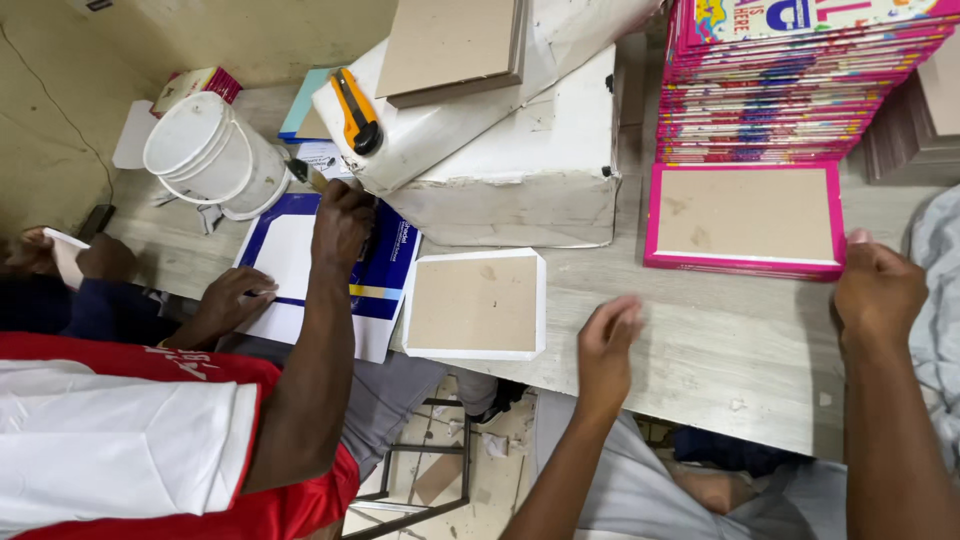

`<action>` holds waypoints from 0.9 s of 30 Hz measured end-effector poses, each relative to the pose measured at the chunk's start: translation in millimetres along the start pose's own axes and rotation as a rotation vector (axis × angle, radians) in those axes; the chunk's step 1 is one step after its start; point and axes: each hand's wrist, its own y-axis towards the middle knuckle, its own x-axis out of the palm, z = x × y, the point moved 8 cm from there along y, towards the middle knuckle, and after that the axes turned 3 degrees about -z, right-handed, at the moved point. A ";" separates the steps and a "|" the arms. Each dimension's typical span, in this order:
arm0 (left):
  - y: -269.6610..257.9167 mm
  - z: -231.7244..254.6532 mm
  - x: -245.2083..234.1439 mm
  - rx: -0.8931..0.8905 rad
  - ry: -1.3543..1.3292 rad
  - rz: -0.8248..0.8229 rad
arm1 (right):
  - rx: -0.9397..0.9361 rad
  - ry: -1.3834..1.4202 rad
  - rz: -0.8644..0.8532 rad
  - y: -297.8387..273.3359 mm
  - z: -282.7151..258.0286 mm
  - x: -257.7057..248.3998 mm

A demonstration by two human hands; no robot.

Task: The person applies glue to the edges of a cardboard cover using a brush and then presses a pink notebook cover onto it. They smooth the edges to secure the binding and place the finished notebook onto a stack.

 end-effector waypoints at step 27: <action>-101.6 -16.7 -251.4 -0.072 -0.576 0.920 | -0.179 0.223 0.035 -131.1 -63.5 -19.2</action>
